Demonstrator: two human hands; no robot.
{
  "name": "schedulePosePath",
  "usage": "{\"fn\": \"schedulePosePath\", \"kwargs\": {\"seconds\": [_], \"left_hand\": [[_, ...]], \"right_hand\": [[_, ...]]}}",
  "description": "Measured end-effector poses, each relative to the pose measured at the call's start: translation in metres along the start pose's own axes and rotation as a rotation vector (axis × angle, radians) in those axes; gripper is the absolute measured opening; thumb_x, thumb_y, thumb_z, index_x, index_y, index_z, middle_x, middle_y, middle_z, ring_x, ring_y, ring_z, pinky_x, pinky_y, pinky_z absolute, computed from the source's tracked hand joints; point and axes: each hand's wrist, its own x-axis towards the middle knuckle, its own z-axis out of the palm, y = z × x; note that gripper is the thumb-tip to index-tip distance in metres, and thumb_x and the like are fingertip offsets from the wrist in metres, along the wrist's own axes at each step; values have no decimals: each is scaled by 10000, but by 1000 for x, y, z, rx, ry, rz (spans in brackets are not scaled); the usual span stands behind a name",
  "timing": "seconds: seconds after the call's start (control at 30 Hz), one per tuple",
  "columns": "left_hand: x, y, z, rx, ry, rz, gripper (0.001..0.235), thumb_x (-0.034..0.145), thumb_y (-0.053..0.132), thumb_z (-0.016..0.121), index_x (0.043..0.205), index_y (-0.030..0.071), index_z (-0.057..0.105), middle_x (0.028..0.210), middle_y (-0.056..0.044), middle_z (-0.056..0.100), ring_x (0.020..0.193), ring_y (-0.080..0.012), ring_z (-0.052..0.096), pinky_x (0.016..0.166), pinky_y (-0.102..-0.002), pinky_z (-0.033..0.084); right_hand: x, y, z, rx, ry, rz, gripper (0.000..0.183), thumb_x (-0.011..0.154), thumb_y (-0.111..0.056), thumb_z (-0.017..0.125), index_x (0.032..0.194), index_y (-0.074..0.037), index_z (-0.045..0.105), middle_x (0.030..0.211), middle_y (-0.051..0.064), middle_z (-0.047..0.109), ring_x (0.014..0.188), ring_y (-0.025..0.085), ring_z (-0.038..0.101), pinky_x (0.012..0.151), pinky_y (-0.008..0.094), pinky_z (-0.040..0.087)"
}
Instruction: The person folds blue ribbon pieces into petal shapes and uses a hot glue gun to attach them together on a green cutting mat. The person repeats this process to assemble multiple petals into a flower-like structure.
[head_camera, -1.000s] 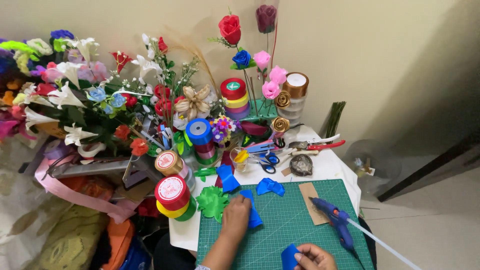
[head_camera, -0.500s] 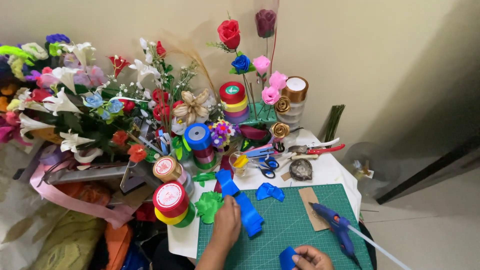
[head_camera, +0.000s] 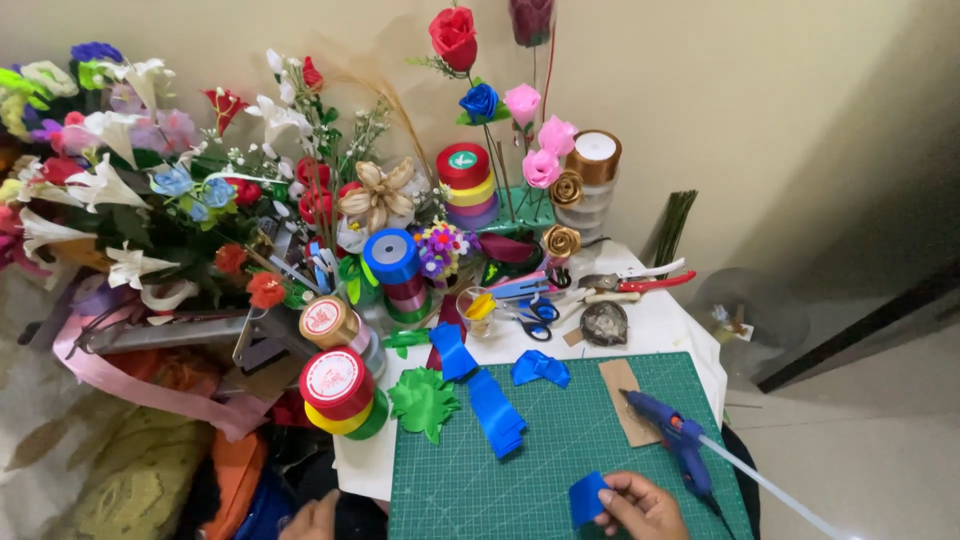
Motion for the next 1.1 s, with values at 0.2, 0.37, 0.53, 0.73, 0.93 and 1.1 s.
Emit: {"fn": "schedulePosePath", "kwargs": {"seconds": [0.2, 0.37, 0.53, 0.73, 0.93, 1.1], "left_hand": [[-79, 142, -204, -1410, -484, -255, 533, 820, 101, 761, 1348, 51, 705, 1049, -200, 852, 857, -255, 806, 770, -325, 632], [-113, 258, -243, -1730, -1012, -402, 653, 873, 338, 665, 1383, -70, 645, 1185, -339, 778, 920, -354, 788, 762, -390, 660], [-111, 289, -190, -1753, -716, -548, 268, 847, 26, 792, 1098, 31, 700, 697, -100, 704, 610, -163, 662, 592, -332, 605], [-119, 278, -148, -1888, -528, -432, 327, 847, -100, 741, 1026, 83, 538, 728, -143, 693, 527, -131, 516, 470, -289, 442], [-117, 265, -175, -1733, -362, -299, 173, 835, -64, 750, 844, 74, 646, 932, -118, 731, 888, -175, 661, 796, -284, 487], [-110, 260, -224, -1637, -505, -352, 223, 921, -1, 709, 1118, -17, 812, 982, -134, 784, 796, -164, 664, 678, -280, 531]], "right_hand": [[-37, -11, 7, -32, -85, -196, 142, 886, 80, 745, 1012, 137, 778, 835, 258, 735, 707, 329, 692, 692, 419, 600], [-96, -22, 24, -566, -244, -1117, 127, 899, -151, 715, 957, -94, 812, 940, 83, 794, 874, 222, 755, 772, 359, 595], [-115, -30, 31, -870, -483, -1467, 214, 1027, -209, 579, 1035, -57, 729, 1061, 175, 681, 888, 327, 665, 739, 452, 517], [-114, -20, 23, -801, -636, -1258, 186, 997, -142, 635, 1116, -64, 755, 1151, 161, 709, 1023, 336, 663, 809, 480, 536], [-75, 9, -22, -467, 133, -882, 119, 850, -163, 768, 833, -48, 791, 862, 71, 748, 840, 197, 698, 776, 338, 555], [-14, -1, -69, -467, 531, -830, 422, 826, -131, 816, 1194, -31, 638, 1143, 116, 623, 1004, 234, 599, 934, 362, 501]]}}
